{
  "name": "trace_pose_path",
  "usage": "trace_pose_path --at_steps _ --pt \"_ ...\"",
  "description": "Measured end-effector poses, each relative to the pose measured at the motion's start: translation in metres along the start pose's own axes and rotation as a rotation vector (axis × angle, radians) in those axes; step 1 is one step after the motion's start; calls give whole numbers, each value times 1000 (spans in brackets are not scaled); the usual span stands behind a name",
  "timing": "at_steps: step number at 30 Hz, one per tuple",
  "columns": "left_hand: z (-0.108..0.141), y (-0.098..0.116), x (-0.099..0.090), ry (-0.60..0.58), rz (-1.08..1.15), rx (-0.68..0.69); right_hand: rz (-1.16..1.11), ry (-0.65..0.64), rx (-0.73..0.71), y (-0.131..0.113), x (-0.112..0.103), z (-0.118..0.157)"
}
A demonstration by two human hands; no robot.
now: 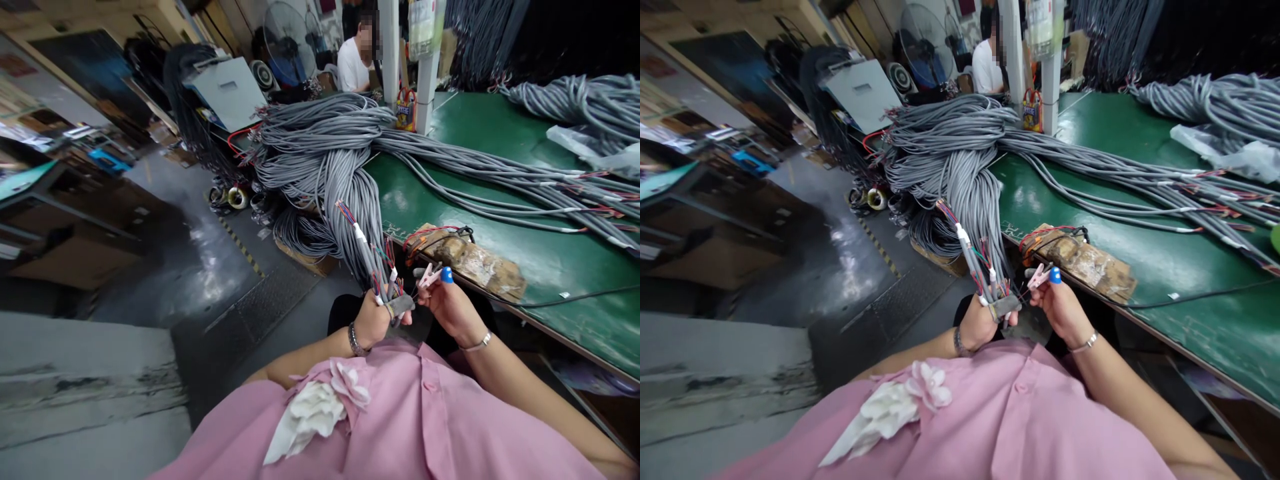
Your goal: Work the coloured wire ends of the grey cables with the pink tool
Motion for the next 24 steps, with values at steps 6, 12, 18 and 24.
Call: trace_pose_path --at_steps 6,12,18,24 --pt "-8 -3 11 -19 34 -70 -39 47 5 -3 1 -5" --pt "-11 -9 12 -19 -82 -93 -53 132 -23 3 -8 -6" --pt "-3 -1 10 -25 -102 -77 -125 76 -7 0 -1 -3" --pt "4 5 4 8 -41 -49 -55 35 -19 -7 3 1"
Point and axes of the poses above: each hand's wrist, its own z-axis away from the middle knuckle, its own x-axis out of the palm, y = z × x, the point moved 8 cm from there along -z, towards the middle knuckle, and after that the axes turned 9 degrees about -x, right-handed, at the moved point
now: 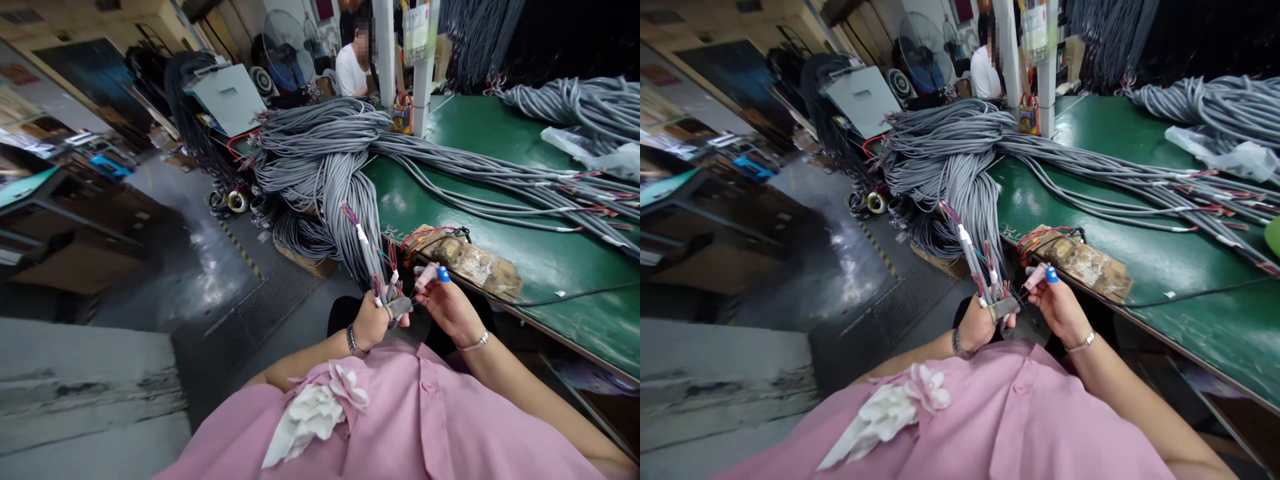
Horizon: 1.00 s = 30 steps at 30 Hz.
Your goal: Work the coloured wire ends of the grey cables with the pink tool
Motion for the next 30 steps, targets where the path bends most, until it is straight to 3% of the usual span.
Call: trace_pose_path --at_steps 5,14,24,30 --pt "-7 -3 1 0 64 -29 52 23 -56 -2 1 1" --pt "-17 -13 5 -22 2 -76 -1 140 -26 10 -16 -9" --pt "-1 -1 2 -1 4 -7 3 -1 50 5 3 -1" --pt "3 -1 -7 117 47 47 91 32 -59 -1 -1 0"
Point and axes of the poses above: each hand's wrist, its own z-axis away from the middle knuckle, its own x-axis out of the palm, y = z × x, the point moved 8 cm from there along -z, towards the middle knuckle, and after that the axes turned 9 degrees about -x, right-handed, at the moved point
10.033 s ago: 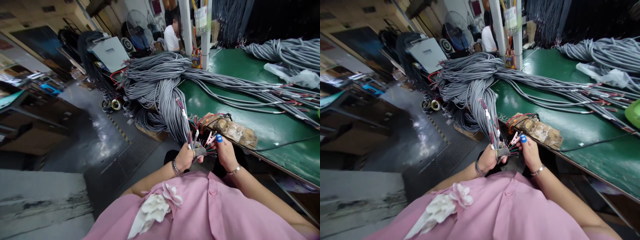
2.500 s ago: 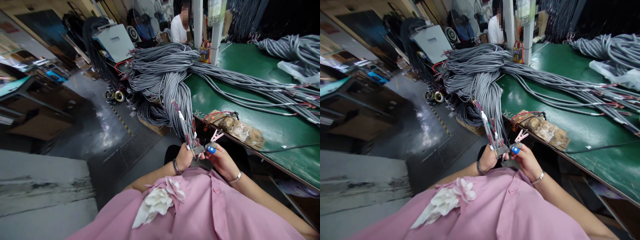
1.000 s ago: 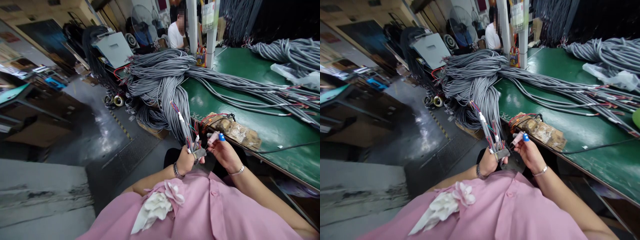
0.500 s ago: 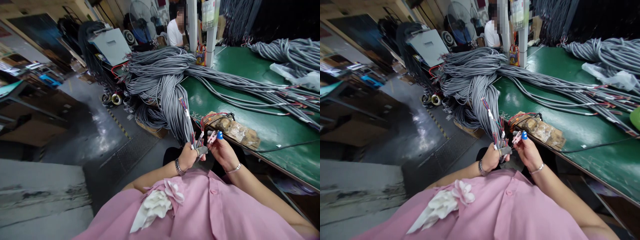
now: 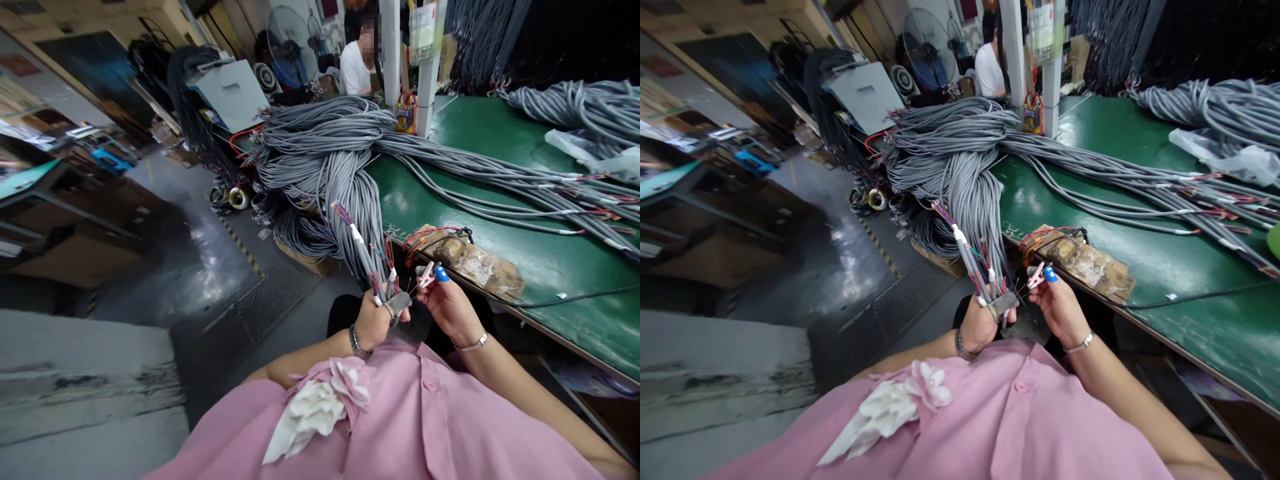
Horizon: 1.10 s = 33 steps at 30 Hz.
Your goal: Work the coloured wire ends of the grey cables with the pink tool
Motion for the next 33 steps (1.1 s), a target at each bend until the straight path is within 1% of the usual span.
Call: trace_pose_path --at_steps 3,5,8,10,13,15,17,19,23,26,29,33 --pt "-3 -1 6 -10 13 -7 59 31 -100 -1 -6 0" --pt "-5 0 10 -29 15 1 66 27 -128 -1 -8 -1" --pt "-7 2 14 -39 30 26 -25 3 -26 7 -5 -3" --pt "-9 1 15 -33 32 31 -114 25 36 11 -4 -5" --pt "-10 -1 15 -30 9 28 -213 88 47 11 -4 -7" --pt "-10 -2 14 -30 -9 28 -240 108 50 12 -4 -7" --pt "-9 -2 13 -28 -31 24 -256 93 61 14 -3 -6" --pt "-7 -1 11 -27 -49 20 -265 53 79 15 -3 -4" --pt "0 2 5 -35 -76 39 -233 -41 100 11 -2 -3" --pt "2 3 -2 12 -53 81 -164 -79 84 4 0 -3" --pt "-1 1 -5 65 2 102 -104 -70 53 -1 2 -2" --pt "-8 -3 0 117 41 77 -58 -28 36 -1 0 0"
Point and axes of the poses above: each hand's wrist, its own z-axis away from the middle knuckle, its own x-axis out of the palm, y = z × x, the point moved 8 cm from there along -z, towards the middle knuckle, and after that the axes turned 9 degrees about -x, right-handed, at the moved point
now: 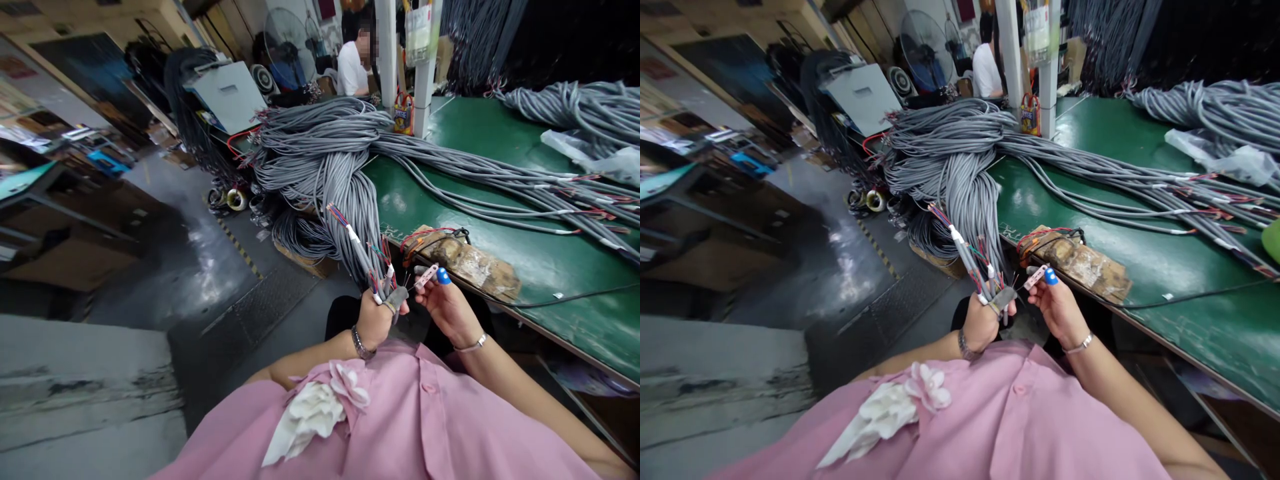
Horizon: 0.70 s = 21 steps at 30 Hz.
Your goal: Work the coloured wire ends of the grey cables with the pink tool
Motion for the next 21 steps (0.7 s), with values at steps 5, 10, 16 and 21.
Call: trace_pose_path --at_steps 5,10,16,21 --pt "-5 -4 4 28 -8 -22 72 43 5 -2 -5 2" --pt "-4 -3 4 11 -19 -3 -6 55 95 0 -6 5" --pt "0 1 6 -44 -105 22 -58 50 89 3 -6 6" --pt "2 2 5 -61 -137 16 -59 37 92 6 -5 6"
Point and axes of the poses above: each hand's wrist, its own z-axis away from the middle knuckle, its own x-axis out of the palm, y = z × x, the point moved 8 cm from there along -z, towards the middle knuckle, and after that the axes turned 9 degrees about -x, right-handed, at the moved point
